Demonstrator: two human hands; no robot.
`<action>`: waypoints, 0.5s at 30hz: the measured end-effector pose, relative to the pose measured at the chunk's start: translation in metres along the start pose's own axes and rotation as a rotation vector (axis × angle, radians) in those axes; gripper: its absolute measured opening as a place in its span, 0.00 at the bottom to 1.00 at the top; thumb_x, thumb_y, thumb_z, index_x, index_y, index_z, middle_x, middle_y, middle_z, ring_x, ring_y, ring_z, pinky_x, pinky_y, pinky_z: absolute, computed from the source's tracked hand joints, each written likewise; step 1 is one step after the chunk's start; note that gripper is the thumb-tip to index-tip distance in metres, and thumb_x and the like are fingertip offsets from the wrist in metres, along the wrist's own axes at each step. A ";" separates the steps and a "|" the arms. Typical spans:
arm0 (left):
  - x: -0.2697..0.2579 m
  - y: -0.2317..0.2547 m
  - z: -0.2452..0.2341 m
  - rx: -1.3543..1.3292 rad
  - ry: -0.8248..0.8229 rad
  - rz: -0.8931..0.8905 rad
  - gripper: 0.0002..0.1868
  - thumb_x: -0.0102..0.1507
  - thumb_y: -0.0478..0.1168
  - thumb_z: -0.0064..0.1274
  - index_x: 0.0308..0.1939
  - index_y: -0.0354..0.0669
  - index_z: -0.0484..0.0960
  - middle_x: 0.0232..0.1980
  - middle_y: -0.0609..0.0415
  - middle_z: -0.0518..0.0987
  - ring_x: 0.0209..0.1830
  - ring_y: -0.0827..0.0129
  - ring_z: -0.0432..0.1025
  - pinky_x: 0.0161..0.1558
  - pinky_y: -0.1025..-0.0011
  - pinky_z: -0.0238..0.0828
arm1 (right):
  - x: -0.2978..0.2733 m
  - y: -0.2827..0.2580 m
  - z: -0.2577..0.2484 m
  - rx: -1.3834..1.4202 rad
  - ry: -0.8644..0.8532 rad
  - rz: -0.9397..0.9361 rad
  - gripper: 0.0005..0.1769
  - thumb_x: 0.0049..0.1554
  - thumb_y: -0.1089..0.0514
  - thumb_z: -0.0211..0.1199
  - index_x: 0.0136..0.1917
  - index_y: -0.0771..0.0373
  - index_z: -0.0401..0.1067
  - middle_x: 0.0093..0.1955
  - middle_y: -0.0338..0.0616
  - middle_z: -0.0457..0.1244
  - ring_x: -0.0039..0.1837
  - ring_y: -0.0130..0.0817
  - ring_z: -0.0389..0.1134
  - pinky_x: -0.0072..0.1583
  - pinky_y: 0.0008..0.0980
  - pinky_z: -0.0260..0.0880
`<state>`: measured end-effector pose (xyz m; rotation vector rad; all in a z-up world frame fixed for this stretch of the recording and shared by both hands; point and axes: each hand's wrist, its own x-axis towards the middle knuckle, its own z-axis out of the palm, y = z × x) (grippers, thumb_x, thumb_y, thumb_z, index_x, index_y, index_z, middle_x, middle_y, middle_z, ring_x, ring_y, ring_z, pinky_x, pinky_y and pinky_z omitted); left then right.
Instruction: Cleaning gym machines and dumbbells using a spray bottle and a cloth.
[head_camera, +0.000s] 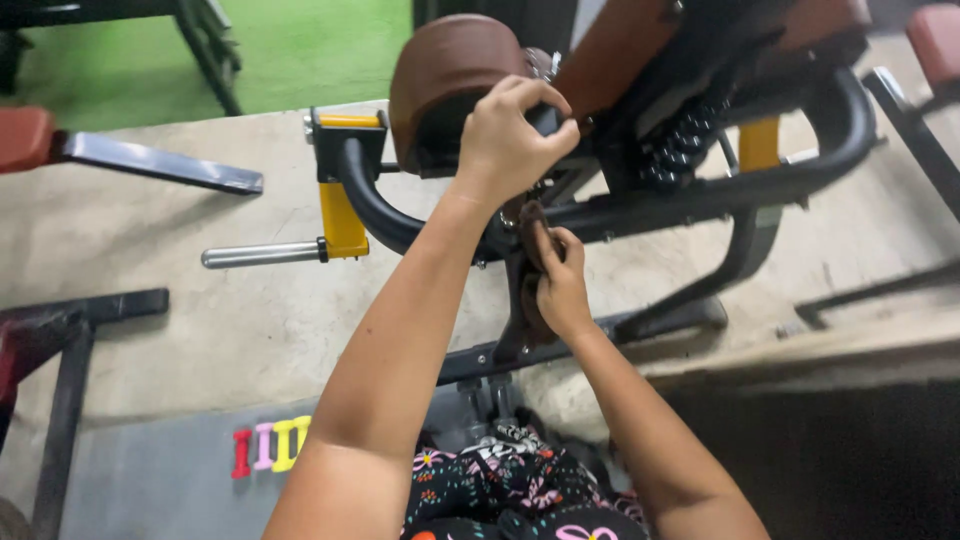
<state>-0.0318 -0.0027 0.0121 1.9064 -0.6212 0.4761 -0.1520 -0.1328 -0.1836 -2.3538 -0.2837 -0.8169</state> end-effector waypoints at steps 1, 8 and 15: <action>0.001 -0.001 0.000 -0.008 -0.012 0.019 0.10 0.53 0.49 0.64 0.34 0.51 0.87 0.45 0.56 0.83 0.45 0.58 0.80 0.48 0.64 0.76 | 0.002 0.009 0.003 0.098 -0.001 0.092 0.45 0.46 0.81 0.47 0.76 0.60 0.65 0.67 0.55 0.55 0.67 0.52 0.59 0.72 0.39 0.59; -0.004 -0.002 -0.002 -0.056 -0.064 0.117 0.11 0.55 0.46 0.64 0.37 0.47 0.86 0.48 0.55 0.83 0.51 0.63 0.80 0.55 0.67 0.76 | 0.069 0.110 0.010 0.368 -0.274 -0.208 0.27 0.56 0.68 0.49 0.67 0.64 0.72 0.68 0.53 0.59 0.70 0.46 0.57 0.73 0.39 0.53; -0.010 0.008 -0.003 -0.079 -0.071 0.093 0.10 0.55 0.44 0.64 0.39 0.46 0.86 0.51 0.55 0.83 0.54 0.64 0.79 0.57 0.67 0.76 | 0.153 0.073 0.022 0.987 -0.790 0.719 0.14 0.62 0.52 0.52 0.49 0.60 0.75 0.44 0.41 0.66 0.46 0.30 0.66 0.50 0.33 0.66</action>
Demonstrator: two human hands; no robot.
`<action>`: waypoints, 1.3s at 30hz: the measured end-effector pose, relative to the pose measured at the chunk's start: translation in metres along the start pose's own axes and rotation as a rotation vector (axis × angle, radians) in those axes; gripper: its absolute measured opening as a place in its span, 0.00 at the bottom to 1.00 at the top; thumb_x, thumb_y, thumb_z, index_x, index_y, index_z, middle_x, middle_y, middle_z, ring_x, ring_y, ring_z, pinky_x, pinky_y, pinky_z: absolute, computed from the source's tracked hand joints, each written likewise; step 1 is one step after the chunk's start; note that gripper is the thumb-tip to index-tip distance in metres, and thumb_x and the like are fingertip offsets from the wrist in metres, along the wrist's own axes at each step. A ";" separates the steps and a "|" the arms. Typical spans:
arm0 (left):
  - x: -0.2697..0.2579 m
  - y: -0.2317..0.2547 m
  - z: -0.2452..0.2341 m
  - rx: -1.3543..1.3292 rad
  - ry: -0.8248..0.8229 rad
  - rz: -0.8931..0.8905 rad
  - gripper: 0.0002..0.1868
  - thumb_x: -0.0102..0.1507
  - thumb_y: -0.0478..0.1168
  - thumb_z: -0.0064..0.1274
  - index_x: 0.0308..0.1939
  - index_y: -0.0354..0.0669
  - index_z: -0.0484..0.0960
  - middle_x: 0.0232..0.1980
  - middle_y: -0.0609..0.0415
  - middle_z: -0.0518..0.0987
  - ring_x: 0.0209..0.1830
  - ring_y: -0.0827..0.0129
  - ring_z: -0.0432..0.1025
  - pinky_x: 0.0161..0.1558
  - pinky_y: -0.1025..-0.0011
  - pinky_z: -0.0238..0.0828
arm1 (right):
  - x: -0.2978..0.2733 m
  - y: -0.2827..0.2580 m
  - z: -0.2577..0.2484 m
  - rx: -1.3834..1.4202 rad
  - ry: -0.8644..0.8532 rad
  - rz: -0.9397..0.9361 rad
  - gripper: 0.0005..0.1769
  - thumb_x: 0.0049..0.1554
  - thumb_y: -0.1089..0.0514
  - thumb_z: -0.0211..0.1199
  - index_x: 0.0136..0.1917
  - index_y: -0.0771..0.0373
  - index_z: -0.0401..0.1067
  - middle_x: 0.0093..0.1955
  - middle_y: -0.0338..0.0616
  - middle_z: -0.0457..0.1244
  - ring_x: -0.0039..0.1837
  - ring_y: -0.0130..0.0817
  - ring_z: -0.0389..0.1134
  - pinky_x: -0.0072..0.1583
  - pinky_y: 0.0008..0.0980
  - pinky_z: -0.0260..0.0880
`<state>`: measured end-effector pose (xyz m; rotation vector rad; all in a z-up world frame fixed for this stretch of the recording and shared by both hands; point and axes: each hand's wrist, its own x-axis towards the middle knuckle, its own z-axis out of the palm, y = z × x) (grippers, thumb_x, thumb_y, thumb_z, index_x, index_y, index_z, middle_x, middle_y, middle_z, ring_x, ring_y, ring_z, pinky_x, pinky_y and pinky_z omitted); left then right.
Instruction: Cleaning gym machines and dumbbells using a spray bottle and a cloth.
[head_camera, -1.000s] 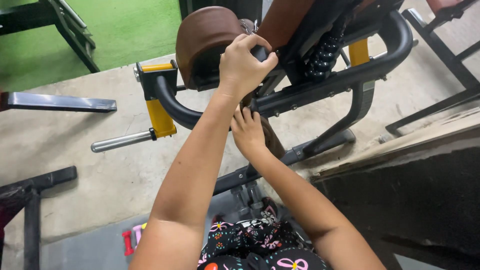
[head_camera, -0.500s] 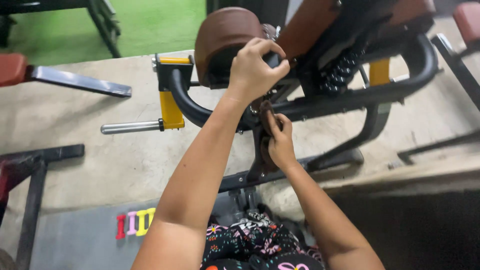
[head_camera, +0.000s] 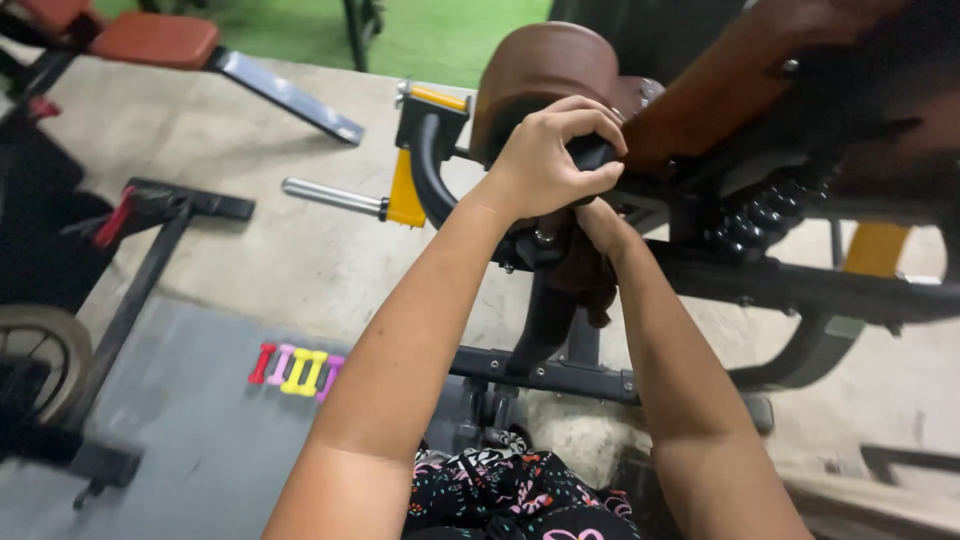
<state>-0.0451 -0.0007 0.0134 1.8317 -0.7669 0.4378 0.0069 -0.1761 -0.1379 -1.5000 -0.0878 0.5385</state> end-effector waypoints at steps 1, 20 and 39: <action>0.000 0.002 0.000 0.004 -0.008 -0.002 0.10 0.55 0.43 0.64 0.39 0.46 0.86 0.51 0.55 0.83 0.55 0.63 0.78 0.58 0.67 0.76 | 0.004 -0.007 0.003 -0.076 -0.034 0.002 0.11 0.62 0.54 0.54 0.49 0.62 0.74 0.42 0.41 0.65 0.43 0.31 0.65 0.46 0.35 0.65; 0.038 -0.018 -0.005 -0.024 -0.296 0.017 0.08 0.55 0.40 0.62 0.38 0.48 0.88 0.56 0.55 0.82 0.63 0.65 0.74 0.69 0.66 0.66 | -0.063 0.020 0.017 -0.738 0.230 -0.721 0.38 0.46 0.53 0.76 0.67 0.65 0.70 0.65 0.55 0.52 0.68 0.55 0.51 0.69 0.46 0.51; 0.014 0.002 -0.005 0.169 -0.025 -0.362 0.32 0.66 0.70 0.36 0.61 0.60 0.82 0.58 0.53 0.85 0.59 0.55 0.77 0.58 0.63 0.72 | -0.064 0.041 0.045 -0.705 0.601 -0.691 0.26 0.54 0.60 0.71 0.66 0.64 0.71 0.61 0.52 0.58 0.65 0.46 0.61 0.67 0.42 0.62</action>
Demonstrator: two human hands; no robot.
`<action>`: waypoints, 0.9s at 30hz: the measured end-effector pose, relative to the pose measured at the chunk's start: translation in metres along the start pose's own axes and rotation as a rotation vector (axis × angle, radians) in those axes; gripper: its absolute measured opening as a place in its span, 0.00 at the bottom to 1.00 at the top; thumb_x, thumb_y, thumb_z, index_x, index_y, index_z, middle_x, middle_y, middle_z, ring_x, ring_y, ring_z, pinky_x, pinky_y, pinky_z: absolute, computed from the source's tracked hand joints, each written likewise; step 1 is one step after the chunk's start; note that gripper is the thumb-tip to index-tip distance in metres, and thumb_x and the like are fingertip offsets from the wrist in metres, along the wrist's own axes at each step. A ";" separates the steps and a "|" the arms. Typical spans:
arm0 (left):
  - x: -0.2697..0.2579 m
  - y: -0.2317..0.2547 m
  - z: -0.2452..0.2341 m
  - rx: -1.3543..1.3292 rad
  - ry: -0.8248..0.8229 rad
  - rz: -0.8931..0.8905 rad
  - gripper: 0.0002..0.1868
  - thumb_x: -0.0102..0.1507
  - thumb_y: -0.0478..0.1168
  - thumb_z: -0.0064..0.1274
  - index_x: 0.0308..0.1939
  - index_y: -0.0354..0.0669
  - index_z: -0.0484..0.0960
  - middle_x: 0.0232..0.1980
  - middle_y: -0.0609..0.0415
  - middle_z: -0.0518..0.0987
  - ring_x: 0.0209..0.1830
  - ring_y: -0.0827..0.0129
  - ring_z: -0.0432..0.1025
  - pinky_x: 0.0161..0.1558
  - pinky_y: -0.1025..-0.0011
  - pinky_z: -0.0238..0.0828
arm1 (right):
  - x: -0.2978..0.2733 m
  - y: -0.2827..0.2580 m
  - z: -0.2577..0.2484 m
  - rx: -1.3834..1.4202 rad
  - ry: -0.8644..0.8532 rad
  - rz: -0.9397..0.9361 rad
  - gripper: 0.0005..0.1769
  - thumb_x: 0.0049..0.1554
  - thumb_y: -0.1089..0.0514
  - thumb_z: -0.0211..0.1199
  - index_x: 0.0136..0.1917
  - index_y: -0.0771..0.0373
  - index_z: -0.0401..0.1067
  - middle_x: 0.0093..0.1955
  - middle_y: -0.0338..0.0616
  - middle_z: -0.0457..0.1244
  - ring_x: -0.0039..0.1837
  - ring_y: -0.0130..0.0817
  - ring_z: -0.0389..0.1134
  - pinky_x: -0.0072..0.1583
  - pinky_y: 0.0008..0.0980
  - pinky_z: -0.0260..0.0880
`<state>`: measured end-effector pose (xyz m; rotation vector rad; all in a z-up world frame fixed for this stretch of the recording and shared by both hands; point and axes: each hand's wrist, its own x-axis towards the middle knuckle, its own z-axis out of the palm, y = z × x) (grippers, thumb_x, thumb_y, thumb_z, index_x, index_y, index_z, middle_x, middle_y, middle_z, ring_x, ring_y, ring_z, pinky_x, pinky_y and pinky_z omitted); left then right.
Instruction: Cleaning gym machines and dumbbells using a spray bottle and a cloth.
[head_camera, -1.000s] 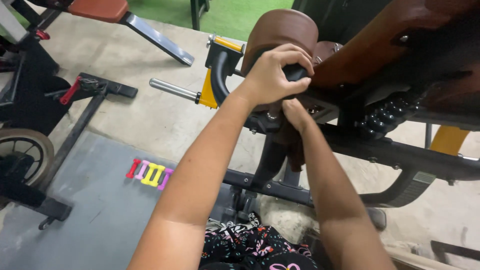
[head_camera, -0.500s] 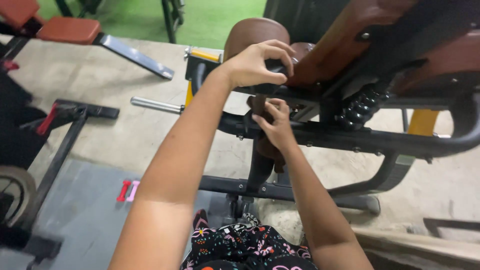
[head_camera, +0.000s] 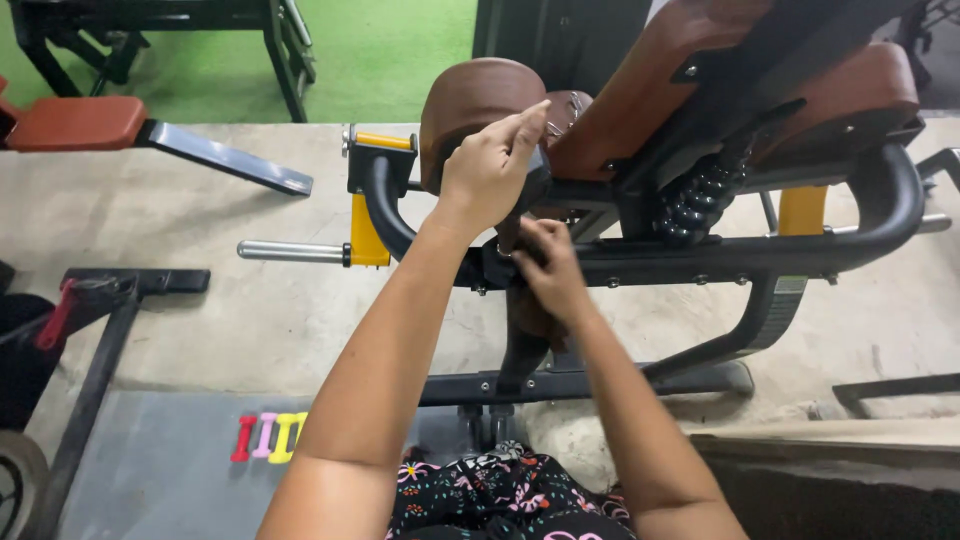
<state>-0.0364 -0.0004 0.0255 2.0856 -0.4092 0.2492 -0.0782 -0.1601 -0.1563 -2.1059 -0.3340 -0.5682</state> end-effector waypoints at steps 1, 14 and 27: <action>0.001 -0.004 0.000 -0.027 0.004 0.043 0.32 0.68 0.69 0.32 0.63 0.60 0.81 0.58 0.52 0.84 0.60 0.53 0.77 0.58 0.62 0.72 | 0.003 0.013 -0.007 0.307 -0.038 0.031 0.26 0.55 0.65 0.63 0.68 0.63 0.67 0.66 0.50 0.60 0.69 0.42 0.63 0.71 0.39 0.63; 0.002 -0.036 0.013 -0.113 0.051 0.111 0.32 0.73 0.65 0.30 0.65 0.49 0.76 0.47 0.38 0.84 0.53 0.40 0.78 0.51 0.54 0.74 | 0.066 -0.125 -0.036 0.070 0.213 -0.299 0.22 0.73 0.60 0.48 0.77 0.66 0.61 0.79 0.55 0.57 0.80 0.48 0.59 0.80 0.38 0.57; -0.003 -0.039 0.003 -0.164 0.059 0.286 0.35 0.76 0.69 0.23 0.81 0.60 0.56 0.68 0.41 0.79 0.67 0.43 0.75 0.63 0.60 0.73 | 0.021 -0.044 -0.001 0.441 0.254 0.212 0.28 0.71 0.49 0.47 0.76 0.70 0.62 0.69 0.55 0.64 0.69 0.42 0.65 0.71 0.36 0.63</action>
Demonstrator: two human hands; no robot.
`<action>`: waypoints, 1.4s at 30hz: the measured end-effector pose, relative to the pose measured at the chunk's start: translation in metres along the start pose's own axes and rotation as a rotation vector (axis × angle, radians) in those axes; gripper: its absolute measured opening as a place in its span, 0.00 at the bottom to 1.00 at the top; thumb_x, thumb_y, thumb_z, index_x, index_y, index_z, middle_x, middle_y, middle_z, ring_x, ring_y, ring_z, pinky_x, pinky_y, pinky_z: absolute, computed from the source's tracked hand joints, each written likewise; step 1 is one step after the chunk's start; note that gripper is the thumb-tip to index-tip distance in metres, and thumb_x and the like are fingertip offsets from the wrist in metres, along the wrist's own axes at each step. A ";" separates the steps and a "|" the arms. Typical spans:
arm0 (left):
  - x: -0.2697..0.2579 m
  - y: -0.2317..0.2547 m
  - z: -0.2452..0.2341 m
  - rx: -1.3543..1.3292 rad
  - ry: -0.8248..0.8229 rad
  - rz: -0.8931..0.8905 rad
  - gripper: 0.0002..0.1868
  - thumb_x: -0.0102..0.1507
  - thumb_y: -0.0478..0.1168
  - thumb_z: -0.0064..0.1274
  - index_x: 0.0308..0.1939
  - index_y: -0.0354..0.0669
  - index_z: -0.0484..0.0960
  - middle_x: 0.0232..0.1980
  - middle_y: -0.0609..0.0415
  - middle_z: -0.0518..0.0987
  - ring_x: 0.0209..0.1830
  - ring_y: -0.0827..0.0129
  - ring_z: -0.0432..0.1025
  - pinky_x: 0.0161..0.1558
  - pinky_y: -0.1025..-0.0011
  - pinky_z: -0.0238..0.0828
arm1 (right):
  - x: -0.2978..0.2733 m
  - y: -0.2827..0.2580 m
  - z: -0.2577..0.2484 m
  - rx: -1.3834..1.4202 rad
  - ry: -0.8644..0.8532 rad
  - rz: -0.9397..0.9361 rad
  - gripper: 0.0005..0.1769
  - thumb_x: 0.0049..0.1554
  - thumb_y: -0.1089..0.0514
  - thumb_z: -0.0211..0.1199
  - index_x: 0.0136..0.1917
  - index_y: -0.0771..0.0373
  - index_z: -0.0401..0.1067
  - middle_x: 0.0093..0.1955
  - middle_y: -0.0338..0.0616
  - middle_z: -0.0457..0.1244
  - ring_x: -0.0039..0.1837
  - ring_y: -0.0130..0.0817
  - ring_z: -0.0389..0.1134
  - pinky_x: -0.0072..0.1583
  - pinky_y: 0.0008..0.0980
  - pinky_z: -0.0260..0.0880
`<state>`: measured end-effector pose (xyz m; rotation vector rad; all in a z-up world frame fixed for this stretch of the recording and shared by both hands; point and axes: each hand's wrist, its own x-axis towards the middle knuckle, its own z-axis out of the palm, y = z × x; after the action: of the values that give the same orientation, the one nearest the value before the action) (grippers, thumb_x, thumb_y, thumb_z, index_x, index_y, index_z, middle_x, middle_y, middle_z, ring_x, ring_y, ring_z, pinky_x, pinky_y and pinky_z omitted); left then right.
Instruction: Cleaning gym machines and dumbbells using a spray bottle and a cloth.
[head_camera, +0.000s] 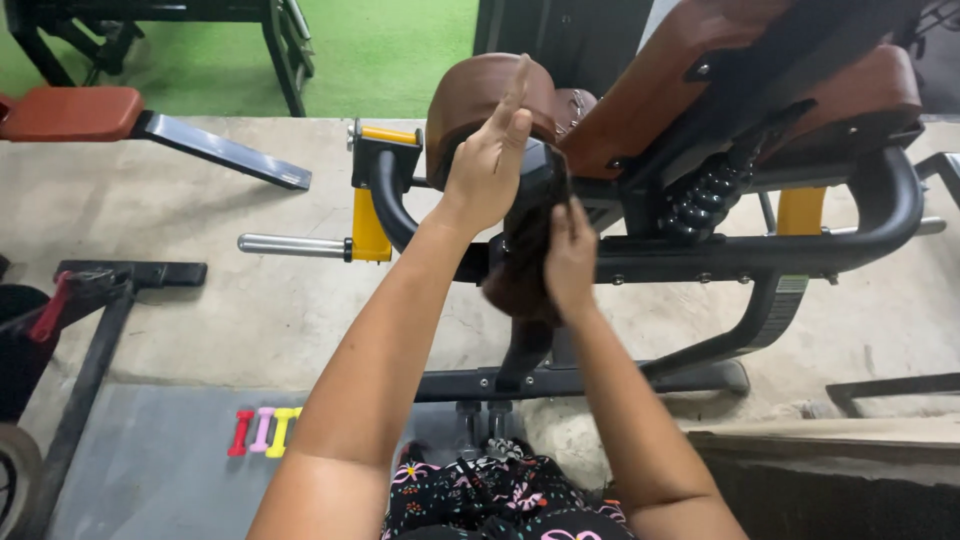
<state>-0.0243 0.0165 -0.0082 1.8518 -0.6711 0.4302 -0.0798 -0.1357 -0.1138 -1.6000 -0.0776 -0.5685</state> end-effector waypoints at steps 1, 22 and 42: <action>-0.002 0.004 0.000 -0.011 -0.007 -0.013 0.37 0.75 0.70 0.22 0.83 0.59 0.49 0.72 0.40 0.75 0.66 0.41 0.74 0.62 0.60 0.73 | 0.007 -0.006 -0.008 -0.041 0.013 -0.027 0.27 0.71 0.50 0.49 0.75 0.70 0.62 0.72 0.55 0.62 0.72 0.42 0.63 0.73 0.36 0.60; 0.002 -0.010 0.020 0.295 0.103 0.215 0.38 0.67 0.76 0.25 0.74 0.78 0.74 0.86 0.61 0.44 0.89 0.48 0.35 0.82 0.34 0.23 | 0.141 -0.100 -0.002 -0.676 -0.885 -0.082 0.20 0.62 0.58 0.52 0.64 0.66 0.71 0.60 0.53 0.69 0.61 0.45 0.71 0.63 0.41 0.71; 0.007 0.032 0.005 0.101 0.054 0.068 0.26 0.71 0.60 0.39 0.35 0.54 0.89 0.47 0.62 0.86 0.58 0.55 0.77 0.61 0.54 0.64 | -0.039 0.028 0.016 -0.445 -0.054 -0.249 0.20 0.74 0.51 0.47 0.70 0.67 0.64 0.68 0.52 0.60 0.72 0.43 0.60 0.75 0.37 0.58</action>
<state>-0.0388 0.0011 0.0170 1.9093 -0.6879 0.5664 -0.0985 -0.1134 -0.1549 -2.0559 -0.2035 -0.7735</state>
